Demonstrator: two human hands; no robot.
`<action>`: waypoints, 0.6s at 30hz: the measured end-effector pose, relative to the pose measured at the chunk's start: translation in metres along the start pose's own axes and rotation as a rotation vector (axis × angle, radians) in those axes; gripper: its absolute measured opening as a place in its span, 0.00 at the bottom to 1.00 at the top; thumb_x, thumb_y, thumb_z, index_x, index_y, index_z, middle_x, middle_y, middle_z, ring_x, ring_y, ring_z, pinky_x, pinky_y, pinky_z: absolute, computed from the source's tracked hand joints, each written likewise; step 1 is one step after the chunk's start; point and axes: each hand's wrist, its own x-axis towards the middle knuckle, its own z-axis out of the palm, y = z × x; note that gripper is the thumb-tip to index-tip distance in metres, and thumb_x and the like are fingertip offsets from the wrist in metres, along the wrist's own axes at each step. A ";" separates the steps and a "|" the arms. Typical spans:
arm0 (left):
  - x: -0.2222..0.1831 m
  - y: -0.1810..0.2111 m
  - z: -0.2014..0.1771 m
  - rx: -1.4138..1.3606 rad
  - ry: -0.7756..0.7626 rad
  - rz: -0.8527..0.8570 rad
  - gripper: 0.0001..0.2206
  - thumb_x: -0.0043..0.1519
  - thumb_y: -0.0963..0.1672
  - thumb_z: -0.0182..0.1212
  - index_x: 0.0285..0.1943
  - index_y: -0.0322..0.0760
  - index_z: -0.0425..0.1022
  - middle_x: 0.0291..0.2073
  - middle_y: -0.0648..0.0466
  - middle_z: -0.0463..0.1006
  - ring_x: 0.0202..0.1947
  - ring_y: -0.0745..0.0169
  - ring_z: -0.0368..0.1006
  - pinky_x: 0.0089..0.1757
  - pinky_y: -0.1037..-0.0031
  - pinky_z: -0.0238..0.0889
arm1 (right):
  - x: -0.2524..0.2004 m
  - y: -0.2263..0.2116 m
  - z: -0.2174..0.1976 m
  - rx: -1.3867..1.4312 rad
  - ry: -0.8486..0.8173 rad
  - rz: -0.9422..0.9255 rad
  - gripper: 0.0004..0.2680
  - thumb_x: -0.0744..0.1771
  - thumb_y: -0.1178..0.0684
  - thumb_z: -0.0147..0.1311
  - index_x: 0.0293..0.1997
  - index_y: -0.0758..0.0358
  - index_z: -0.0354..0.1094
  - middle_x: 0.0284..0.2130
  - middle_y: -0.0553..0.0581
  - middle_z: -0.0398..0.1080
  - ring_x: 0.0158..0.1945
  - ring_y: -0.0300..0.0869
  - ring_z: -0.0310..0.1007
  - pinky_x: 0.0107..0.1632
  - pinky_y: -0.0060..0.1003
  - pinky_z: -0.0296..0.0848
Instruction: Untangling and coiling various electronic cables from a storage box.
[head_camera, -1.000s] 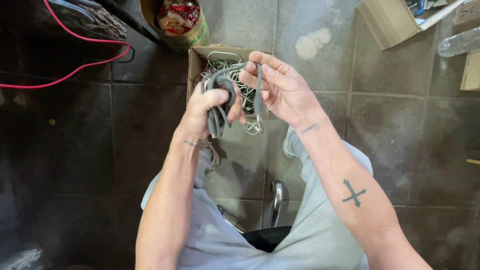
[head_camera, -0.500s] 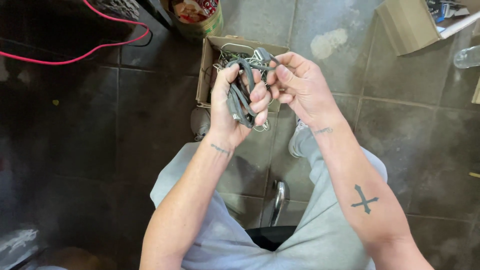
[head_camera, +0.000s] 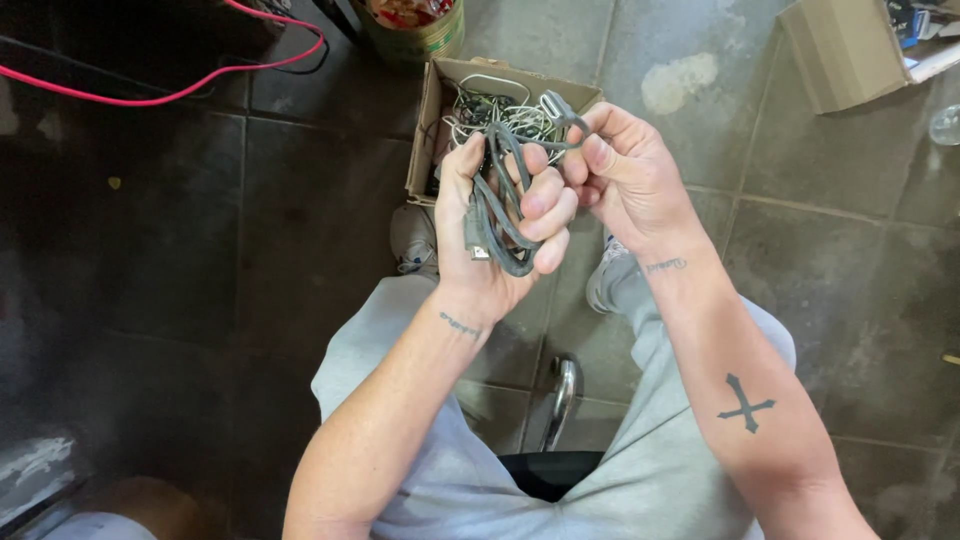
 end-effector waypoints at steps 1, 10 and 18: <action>0.000 0.000 -0.001 -0.001 0.001 0.001 0.26 0.75 0.58 0.50 0.50 0.33 0.76 0.26 0.51 0.63 0.23 0.60 0.61 0.20 0.59 0.69 | 0.000 0.000 0.001 0.000 0.000 0.001 0.12 0.71 0.47 0.68 0.51 0.63 0.72 0.24 0.59 0.72 0.25 0.38 0.75 0.27 0.22 0.65; 0.001 0.002 -0.004 0.004 0.019 0.030 0.25 0.75 0.58 0.50 0.51 0.33 0.77 0.27 0.51 0.64 0.24 0.60 0.62 0.21 0.60 0.69 | -0.002 0.000 0.010 -0.009 -0.003 0.007 0.11 0.71 0.49 0.68 0.50 0.63 0.72 0.24 0.57 0.71 0.25 0.33 0.67 0.30 0.23 0.63; 0.004 0.000 -0.003 0.064 0.081 0.065 0.25 0.74 0.58 0.50 0.49 0.33 0.75 0.26 0.50 0.65 0.22 0.59 0.63 0.20 0.61 0.67 | -0.002 0.000 0.010 0.008 -0.017 -0.007 0.10 0.71 0.51 0.67 0.50 0.65 0.72 0.24 0.58 0.71 0.25 0.33 0.66 0.31 0.24 0.65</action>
